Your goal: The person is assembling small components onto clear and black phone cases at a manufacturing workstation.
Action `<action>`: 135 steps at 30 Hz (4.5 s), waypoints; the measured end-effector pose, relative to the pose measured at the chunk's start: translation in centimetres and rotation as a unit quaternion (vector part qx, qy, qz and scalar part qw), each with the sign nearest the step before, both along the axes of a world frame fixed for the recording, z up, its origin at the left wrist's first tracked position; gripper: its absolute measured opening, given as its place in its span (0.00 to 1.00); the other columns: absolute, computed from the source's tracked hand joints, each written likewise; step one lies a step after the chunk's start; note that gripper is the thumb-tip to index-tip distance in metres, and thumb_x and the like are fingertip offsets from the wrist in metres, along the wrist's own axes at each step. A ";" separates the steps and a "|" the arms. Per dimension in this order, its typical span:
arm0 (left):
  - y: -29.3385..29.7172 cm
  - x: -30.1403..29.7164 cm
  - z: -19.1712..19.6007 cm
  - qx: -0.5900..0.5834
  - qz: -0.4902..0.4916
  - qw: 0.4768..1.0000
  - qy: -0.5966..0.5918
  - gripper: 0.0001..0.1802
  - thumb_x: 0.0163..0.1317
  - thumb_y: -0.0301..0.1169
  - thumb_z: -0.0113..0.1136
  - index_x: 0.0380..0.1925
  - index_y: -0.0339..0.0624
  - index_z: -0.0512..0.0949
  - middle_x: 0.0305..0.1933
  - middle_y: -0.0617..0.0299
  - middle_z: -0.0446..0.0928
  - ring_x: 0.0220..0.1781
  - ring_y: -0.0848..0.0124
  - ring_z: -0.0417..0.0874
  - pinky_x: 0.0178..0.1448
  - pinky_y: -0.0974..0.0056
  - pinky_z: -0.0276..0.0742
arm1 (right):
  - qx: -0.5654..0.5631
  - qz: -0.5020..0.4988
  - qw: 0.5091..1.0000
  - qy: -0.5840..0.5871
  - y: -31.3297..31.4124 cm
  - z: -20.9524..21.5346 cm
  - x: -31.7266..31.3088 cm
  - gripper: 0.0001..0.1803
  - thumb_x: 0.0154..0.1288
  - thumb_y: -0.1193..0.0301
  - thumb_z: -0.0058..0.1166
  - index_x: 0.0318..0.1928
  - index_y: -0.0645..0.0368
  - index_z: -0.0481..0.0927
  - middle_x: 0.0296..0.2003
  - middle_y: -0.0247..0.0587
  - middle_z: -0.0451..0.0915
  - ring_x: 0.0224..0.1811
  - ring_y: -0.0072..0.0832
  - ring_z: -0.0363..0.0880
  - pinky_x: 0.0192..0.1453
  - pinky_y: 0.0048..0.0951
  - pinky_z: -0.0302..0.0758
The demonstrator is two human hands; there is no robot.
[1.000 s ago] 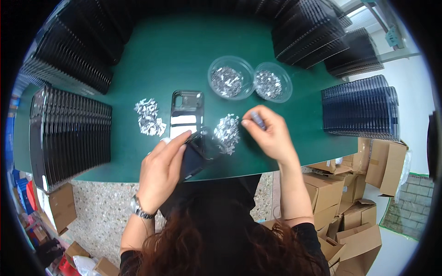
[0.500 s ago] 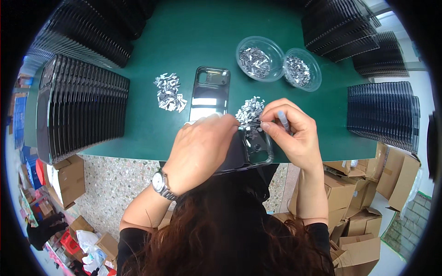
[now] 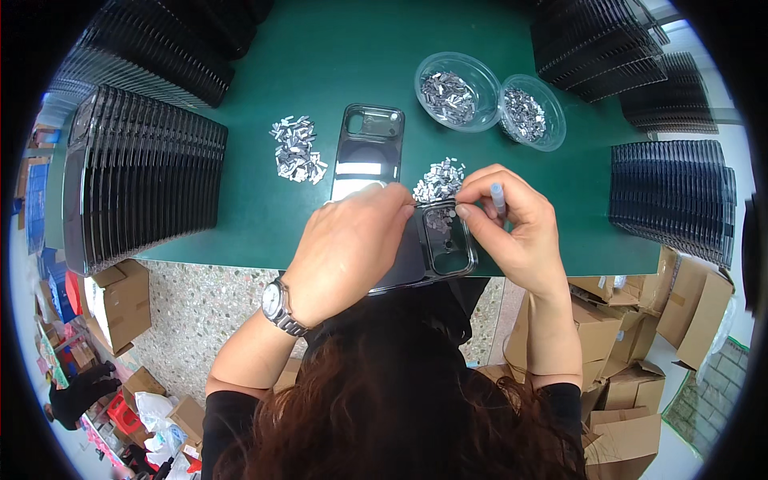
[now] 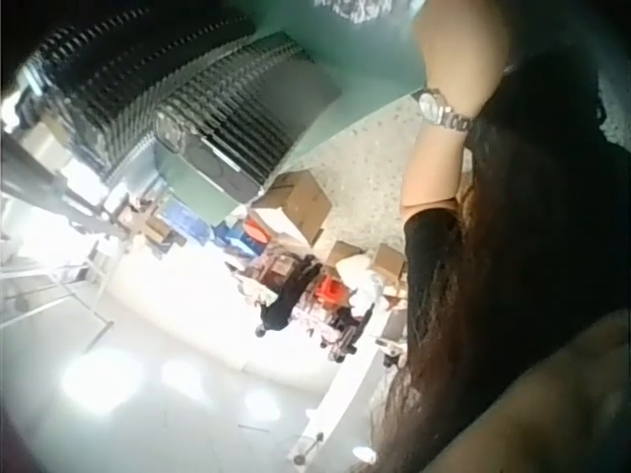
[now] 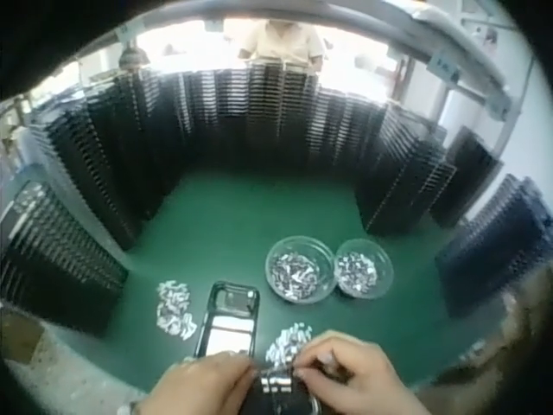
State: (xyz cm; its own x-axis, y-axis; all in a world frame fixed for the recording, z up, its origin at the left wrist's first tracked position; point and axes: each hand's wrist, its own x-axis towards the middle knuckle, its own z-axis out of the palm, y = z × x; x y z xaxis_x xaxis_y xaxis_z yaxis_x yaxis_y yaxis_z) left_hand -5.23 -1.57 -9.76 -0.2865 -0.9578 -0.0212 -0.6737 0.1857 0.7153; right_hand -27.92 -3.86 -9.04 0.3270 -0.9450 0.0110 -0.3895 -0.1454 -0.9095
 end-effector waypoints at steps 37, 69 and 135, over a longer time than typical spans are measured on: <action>1.0 -0.1 -1.4 -0.071 -0.041 0.993 -0.080 0.10 0.72 0.36 0.65 0.35 0.44 0.77 0.28 0.55 0.77 0.30 0.51 0.83 0.32 0.49 0.76 | -0.209 0.158 0.928 0.266 1.1 0.2 1.2 0.15 0.70 0.73 0.60 0.54 0.66 0.80 0.42 0.45 0.80 0.45 0.45 0.82 0.43 0.44 0.81; 2.8 4.4 -0.2 0.031 0.074 0.989 0.123 0.06 0.74 0.27 0.59 0.46 0.38 0.80 0.38 0.47 0.84 0.41 0.44 0.85 0.45 0.49 0.80 | -0.082 0.095 0.891 0.436 -14.0 -1.7 3.0 0.16 0.70 0.70 0.61 0.55 0.61 0.88 0.53 0.54 0.87 0.57 0.53 0.84 0.62 0.50 0.78; 0.2 1.5 -0.9 -0.039 -0.053 0.994 -0.083 0.07 0.71 0.30 0.61 0.47 0.45 0.80 0.34 0.52 0.81 0.34 0.45 0.84 0.36 0.45 0.79 | -0.202 0.218 0.919 0.261 -1.1 -0.3 2.4 0.09 0.68 0.73 0.60 0.45 0.63 0.80 0.39 0.45 0.81 0.46 0.45 0.83 0.43 0.46 0.82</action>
State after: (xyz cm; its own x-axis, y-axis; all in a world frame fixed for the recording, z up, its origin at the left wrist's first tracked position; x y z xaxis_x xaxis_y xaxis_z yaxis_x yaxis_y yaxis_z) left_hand -3.73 -1.37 -10.66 -0.3849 -0.9230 -0.0036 -0.7551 0.3126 0.5763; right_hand -25.48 -4.99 -9.34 0.7330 -0.6770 0.0663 -0.5823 -0.6748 -0.4535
